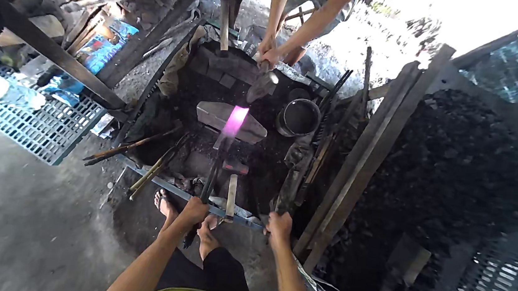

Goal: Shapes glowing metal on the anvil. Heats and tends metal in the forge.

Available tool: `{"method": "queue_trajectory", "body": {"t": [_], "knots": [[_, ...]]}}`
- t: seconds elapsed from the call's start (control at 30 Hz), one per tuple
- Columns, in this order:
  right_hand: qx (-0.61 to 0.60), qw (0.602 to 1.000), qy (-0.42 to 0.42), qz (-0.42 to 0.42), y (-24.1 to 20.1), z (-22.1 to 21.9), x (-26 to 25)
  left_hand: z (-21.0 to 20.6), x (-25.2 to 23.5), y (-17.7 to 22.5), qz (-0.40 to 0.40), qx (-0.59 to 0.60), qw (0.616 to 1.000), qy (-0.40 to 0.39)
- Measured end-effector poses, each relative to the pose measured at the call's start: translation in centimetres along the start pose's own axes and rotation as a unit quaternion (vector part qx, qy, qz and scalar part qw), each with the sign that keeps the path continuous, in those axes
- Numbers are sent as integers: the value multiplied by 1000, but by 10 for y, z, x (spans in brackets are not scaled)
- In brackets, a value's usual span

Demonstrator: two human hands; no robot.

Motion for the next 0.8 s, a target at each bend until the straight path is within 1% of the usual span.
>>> {"method": "queue_trajectory", "body": {"t": [0.07, 0.13, 0.2, 0.27, 0.33, 0.4, 0.47, 0.53, 0.63, 0.7, 0.8], "knots": [[39, 998, 44, 18, 9, 39, -10, -5, -5, -5, -10, 27, 1000, 4], [132, 988, 63, 52, 20, 73, -10, -5, -17, -12, -27, 30, 999, 11], [207, 973, 47, 84, 30, 92, 7, -3, -24, -17, -37, 2, 999, 19], [246, 965, 8, 92, 39, 93, 26, 1, -32, -10, -53, -64, 996, 42], [270, 958, -42, 87, 53, 80, 39, 10, -38, 8, -61, -132, 987, 61], [277, 952, -109, 75, 71, 56, 52, 24, -41, 22, -52, -192, 978, 68], [251, 951, -168, 61, 90, 25, 60, 41, -42, 25, -39, -227, 970, 77], [226, 950, -212, 34, 100, -6, 68, 60, -44, 26, -38, -247, 965, 75], [210, 947, -242, -3, 101, -44, 81, 86, -50, 21, -43, -267, 960, 72], [219, 944, -248, 10, 97, -68, 82, 102, -51, 23, -37, -263, 961, 75], [259, 931, -255, 32, 78, -105, 85, 122, -43, 28, -44, -252, 965, 55]]}}
Point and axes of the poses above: each hand's wrist, its own x-axis away from the middle knuckle, its own z-axis out of the back of the hand, y = z × x, the point moved 1 cm from there along -x, towards the middle knuckle, and after that the axes turned 2 degrees about -z, right-handed, at the moved point
